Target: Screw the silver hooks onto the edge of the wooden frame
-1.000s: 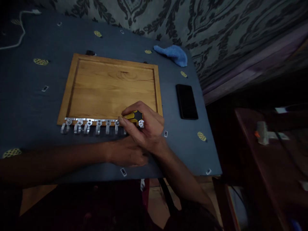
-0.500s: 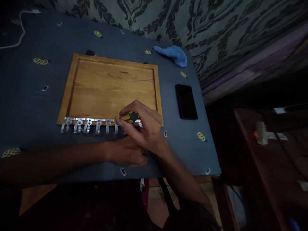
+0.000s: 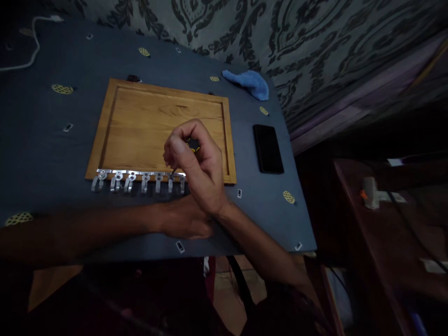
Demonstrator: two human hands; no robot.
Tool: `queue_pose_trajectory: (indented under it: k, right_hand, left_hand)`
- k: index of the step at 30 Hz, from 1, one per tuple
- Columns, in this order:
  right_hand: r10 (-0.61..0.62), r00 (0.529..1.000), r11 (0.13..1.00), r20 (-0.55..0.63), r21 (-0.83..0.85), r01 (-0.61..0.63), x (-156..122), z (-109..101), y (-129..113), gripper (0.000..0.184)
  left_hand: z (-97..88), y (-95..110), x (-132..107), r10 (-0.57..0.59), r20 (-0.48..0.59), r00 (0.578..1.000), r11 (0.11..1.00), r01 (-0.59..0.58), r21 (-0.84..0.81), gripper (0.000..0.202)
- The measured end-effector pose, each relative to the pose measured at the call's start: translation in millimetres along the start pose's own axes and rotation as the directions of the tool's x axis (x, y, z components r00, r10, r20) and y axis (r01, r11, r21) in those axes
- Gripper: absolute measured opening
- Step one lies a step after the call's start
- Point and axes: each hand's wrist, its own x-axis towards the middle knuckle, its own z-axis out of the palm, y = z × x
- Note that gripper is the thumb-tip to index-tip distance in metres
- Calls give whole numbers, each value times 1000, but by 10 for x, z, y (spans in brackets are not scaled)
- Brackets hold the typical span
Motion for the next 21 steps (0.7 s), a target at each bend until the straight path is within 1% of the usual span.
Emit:
queue_pose_trajectory:
  k: [2, 3, 6, 7, 9, 11, 13, 15, 18, 19, 21]
  right_hand:
    - [-18, 1000, 1000, -7, 14, 18, 30, 51, 24, 26]
    - [-35, 999, 999, -11, 1, 35, 41, 76, 31, 32]
    - [-52, 998, 996, -43, -78, 49, 65, 143, 38, 45]
    - [-49, 997, 996, -56, -81, 45, 73, 159, 38, 47]
    - [-39, 997, 999, -65, -21, 38, 87, 177, 39, 50]
    - [-35, 998, 997, -58, 60, 38, 92, 180, 46, 52]
    - [-32, 999, 996, -38, 78, 35, 86, 174, 61, 51]
    - [-24, 1000, 1000, -9, -12, 24, 71, 166, 80, 52]
    - [7, 1000, 969, 13, -248, -4, 54, 164, 111, 53]
    - [-1, 1000, 958, 12, -286, 4, 51, 166, 120, 53]
    - [-45, 999, 959, -6, -282, 42, 50, 175, 132, 52]
  left_hand:
    - [-9, 2, -1, 33, 32, 999, 998, -32, -47, 17]
    - [-24, 13, 3, 32, 44, 999, 996, -28, -84, 18]
    - [-90, 71, 30, -49, 22, 999, 981, 52, -189, 24]
    - [-110, 90, 40, -54, 19, 998, 976, 57, -209, 25]
    - [-137, 115, 55, -38, 18, 999, 974, 41, -223, 26]
    - [-143, 117, 57, -27, 17, 999, 972, 30, -233, 26]
    - [-130, 103, 49, -27, 16, 999, 963, 31, -269, 26]
    - [-106, 81, 38, -25, 9, 1000, 946, 27, -323, 26]
    - [-82, 61, 28, -34, -28, 999, 924, 21, -381, 23]
    - [-82, 60, 28, -31, -31, 999, 926, 17, -378, 22]
    - [-92, 66, 31, -21, -11, 1000, 945, 16, -326, 23]
